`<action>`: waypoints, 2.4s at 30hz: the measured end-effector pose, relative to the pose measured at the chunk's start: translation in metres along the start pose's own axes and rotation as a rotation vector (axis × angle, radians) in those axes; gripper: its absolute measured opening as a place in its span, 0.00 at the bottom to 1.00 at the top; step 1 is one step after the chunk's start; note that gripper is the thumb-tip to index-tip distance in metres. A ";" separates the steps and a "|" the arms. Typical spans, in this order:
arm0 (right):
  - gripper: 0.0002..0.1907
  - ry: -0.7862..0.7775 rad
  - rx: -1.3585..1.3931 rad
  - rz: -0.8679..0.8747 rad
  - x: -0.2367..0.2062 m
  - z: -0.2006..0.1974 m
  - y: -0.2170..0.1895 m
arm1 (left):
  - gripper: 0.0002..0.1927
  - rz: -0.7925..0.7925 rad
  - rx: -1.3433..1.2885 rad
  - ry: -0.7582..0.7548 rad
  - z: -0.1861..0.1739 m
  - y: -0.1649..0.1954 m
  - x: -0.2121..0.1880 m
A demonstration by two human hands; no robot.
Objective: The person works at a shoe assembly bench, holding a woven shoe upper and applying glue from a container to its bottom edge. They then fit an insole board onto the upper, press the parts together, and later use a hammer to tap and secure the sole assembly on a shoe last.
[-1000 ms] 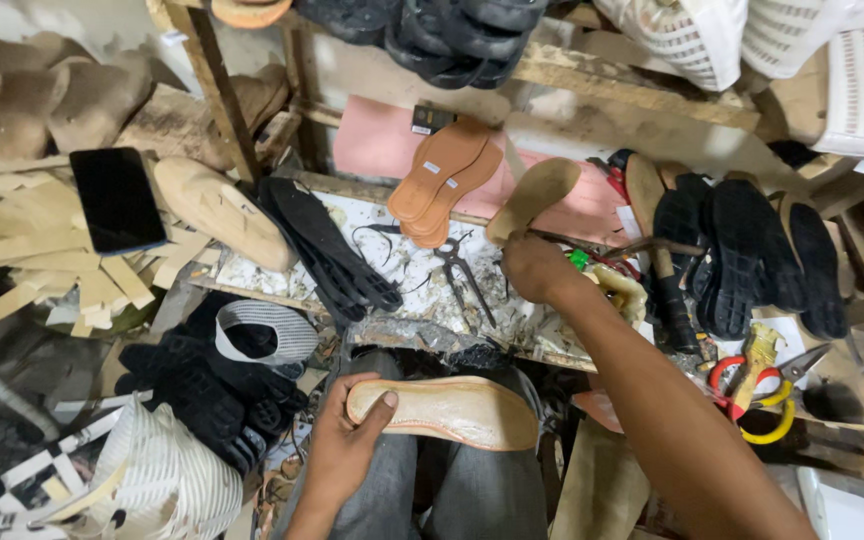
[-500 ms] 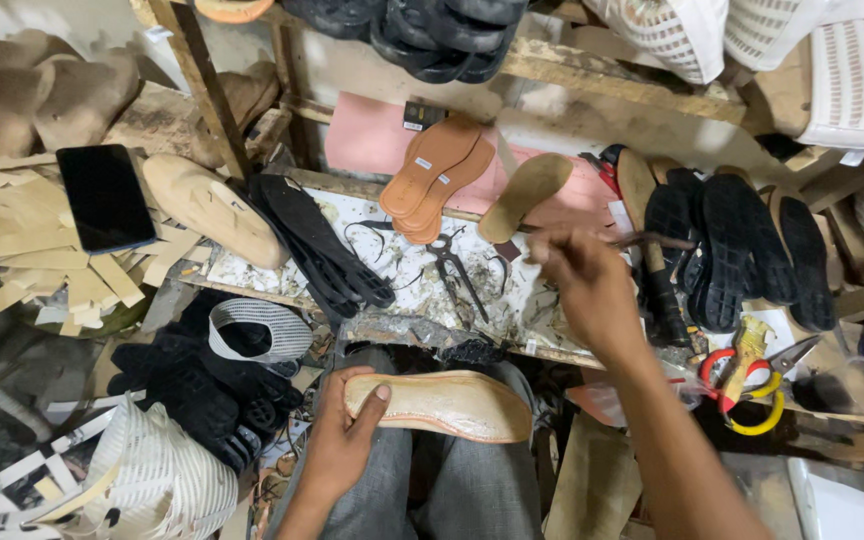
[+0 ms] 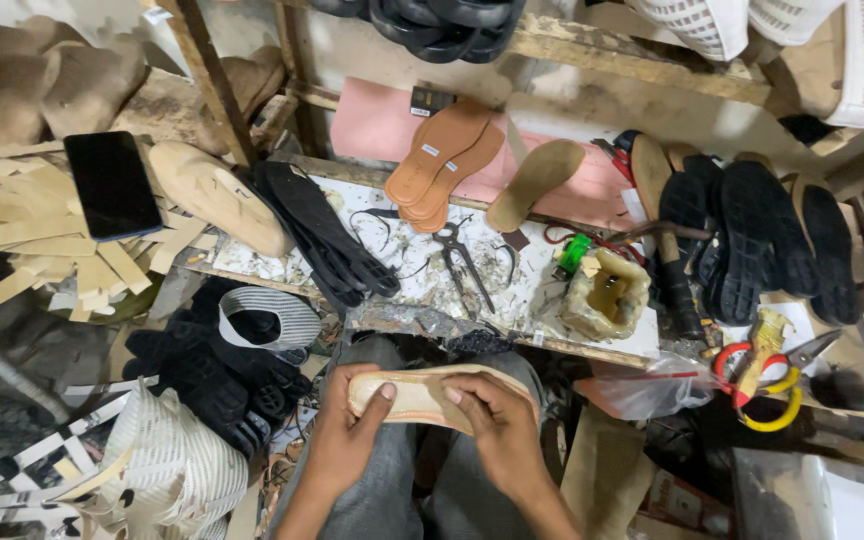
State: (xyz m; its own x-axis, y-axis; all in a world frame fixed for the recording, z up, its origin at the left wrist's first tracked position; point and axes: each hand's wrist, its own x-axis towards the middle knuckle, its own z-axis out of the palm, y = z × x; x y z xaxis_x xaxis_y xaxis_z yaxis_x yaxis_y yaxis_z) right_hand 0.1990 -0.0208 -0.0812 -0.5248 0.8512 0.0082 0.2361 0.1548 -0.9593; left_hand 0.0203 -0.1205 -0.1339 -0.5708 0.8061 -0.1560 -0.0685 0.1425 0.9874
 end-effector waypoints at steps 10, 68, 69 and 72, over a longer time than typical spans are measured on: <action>0.08 0.125 -0.046 0.002 0.009 0.025 -0.003 | 0.19 0.139 0.166 0.039 -0.007 -0.002 -0.008; 0.64 -0.382 -0.678 -0.413 0.017 -0.007 -0.014 | 0.06 0.586 0.579 0.093 0.007 0.049 -0.014; 0.65 -0.383 -0.682 -0.399 0.018 -0.009 -0.014 | 0.06 0.599 0.559 0.101 0.007 0.049 -0.014; 0.62 -0.414 -0.686 -0.400 0.020 -0.010 -0.013 | 0.05 0.596 0.551 0.110 0.004 0.050 -0.015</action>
State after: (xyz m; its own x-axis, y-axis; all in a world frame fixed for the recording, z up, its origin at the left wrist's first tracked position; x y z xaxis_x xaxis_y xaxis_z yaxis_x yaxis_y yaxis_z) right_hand 0.1934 -0.0010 -0.0657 -0.8943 0.4408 0.0765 0.3394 0.7798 -0.5260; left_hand 0.0291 -0.1235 -0.0821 -0.4633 0.7786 0.4233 0.6678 -0.0072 0.7443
